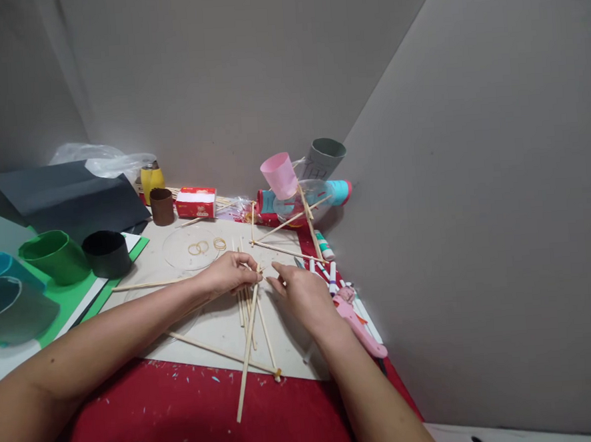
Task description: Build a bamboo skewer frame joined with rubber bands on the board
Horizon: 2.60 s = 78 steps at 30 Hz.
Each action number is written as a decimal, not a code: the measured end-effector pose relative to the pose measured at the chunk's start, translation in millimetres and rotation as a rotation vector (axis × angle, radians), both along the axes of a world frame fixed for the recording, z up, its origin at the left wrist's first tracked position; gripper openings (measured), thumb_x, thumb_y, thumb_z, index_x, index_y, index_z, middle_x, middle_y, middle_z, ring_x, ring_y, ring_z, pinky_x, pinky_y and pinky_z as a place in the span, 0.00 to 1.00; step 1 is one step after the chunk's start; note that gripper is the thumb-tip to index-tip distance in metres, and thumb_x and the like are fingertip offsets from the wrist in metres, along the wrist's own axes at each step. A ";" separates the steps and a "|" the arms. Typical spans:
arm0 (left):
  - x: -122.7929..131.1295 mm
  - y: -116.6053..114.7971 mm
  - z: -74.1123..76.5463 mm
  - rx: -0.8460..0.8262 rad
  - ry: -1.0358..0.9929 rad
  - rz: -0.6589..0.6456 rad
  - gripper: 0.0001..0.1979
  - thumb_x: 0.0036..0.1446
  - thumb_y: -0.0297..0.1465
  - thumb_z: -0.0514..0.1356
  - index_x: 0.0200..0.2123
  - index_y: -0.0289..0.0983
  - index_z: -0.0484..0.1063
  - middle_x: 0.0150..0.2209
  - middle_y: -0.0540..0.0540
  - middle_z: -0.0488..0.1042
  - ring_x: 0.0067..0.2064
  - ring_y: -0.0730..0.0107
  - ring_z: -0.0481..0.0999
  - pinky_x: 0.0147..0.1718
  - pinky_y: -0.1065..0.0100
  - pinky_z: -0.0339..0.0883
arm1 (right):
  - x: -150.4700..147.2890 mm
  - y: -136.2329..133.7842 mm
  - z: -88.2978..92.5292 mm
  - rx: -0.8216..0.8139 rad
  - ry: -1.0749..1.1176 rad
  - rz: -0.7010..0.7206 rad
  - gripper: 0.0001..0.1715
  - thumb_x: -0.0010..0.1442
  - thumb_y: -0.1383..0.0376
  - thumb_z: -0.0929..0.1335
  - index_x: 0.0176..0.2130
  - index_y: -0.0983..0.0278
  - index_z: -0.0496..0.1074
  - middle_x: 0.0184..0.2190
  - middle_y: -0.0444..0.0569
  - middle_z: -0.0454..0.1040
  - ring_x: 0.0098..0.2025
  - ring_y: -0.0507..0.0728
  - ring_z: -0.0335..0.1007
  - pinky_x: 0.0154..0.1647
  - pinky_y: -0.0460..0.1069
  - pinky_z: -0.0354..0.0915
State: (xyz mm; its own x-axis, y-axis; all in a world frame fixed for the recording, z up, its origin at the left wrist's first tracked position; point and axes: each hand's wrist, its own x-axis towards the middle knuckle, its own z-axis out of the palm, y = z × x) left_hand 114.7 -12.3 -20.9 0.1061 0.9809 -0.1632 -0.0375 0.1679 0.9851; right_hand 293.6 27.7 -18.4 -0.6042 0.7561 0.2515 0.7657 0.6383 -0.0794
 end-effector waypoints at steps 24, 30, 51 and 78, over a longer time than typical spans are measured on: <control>-3.7 -3.2 2.8 -0.116 -0.199 -0.178 0.13 0.43 0.32 0.67 0.20 0.34 0.64 0.15 0.56 0.62 0.15 0.84 0.56 0.13 0.77 0.46 | 1.8 19.5 -12.6 0.119 0.425 0.632 0.27 0.62 0.77 0.60 0.55 0.55 0.69 0.45 0.52 0.76 0.48 0.58 0.72 0.47 0.55 0.68; 1.4 -7.9 4.4 -0.073 -0.138 -0.183 0.13 0.43 0.34 0.66 0.20 0.34 0.67 0.14 0.56 0.62 0.15 0.83 0.57 0.13 0.76 0.48 | -0.4 14.6 -0.8 -0.201 0.521 0.544 0.19 0.61 0.74 0.59 0.43 0.60 0.74 0.31 0.47 0.73 0.32 0.53 0.71 0.33 0.48 0.67; 7.8 -7.0 1.9 -0.026 -0.132 -0.034 0.10 0.47 0.25 0.63 0.32 0.37 0.64 0.15 0.57 0.66 0.13 0.83 0.55 0.13 0.79 0.45 | 2.8 3.5 12.2 -0.949 0.748 0.209 0.11 0.58 0.60 0.65 0.40 0.62 0.63 0.22 0.39 0.67 0.23 0.51 0.65 0.26 0.47 0.63; 3.0 -5.8 14.0 -0.083 -0.276 -0.006 0.13 0.45 0.28 0.67 0.25 0.36 0.62 0.14 0.58 0.60 0.13 0.86 0.51 0.13 0.77 0.40 | -0.9 7.1 -2.8 -1.096 0.978 0.307 0.13 0.51 0.59 0.74 0.28 0.63 0.69 0.27 0.43 0.69 0.27 0.50 0.63 0.30 0.47 0.63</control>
State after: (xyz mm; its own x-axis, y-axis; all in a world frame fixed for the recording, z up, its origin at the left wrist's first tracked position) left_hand 117.7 -18.1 -6.9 0.1637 0.9646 -0.2067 -0.3014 0.2484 0.9206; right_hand 292.7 34.8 -21.2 -0.7022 0.7104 0.0472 -0.0197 0.0468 -0.9987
